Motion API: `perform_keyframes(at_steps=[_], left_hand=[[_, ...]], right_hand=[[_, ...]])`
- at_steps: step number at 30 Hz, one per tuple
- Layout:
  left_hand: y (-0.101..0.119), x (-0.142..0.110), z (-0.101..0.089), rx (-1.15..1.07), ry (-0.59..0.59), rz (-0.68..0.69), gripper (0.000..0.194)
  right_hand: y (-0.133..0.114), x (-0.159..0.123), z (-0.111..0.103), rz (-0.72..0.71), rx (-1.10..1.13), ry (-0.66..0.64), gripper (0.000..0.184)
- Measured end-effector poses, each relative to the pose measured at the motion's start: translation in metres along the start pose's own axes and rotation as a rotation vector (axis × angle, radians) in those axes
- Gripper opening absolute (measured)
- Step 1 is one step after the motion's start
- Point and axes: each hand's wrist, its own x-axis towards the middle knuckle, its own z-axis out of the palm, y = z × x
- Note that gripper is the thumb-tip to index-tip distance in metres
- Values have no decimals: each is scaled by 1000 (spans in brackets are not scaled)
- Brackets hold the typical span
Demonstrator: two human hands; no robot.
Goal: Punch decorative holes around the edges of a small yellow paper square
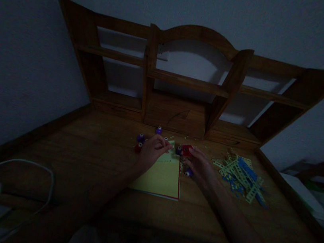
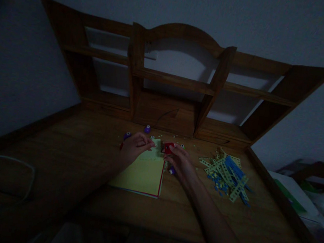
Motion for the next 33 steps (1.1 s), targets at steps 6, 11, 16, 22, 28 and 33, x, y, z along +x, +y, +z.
perform_keyframes(at_steps=[6,11,16,22,28,33], left_hand=[[4,-2,4,-49,-117,-53,29],[3,-4,6,-71,-178,-78,30],[3,-5,6,-80,-214,-105,32],[3,-5,6,-109,-228,-119,32],[0,-4,5,-135,-234,-135,33],[1,-3,6,-139,-240,-158,34]], right_hand=[[0,7,1,40,51,-72,34],[1,3,4,-52,-80,4,27],[0,-5,8,-147,-279,5,28],[1,-3,7,-202,-355,9,23],[1,-3,5,-164,-367,-1,24],[2,-2,3,-150,-378,5,26]])
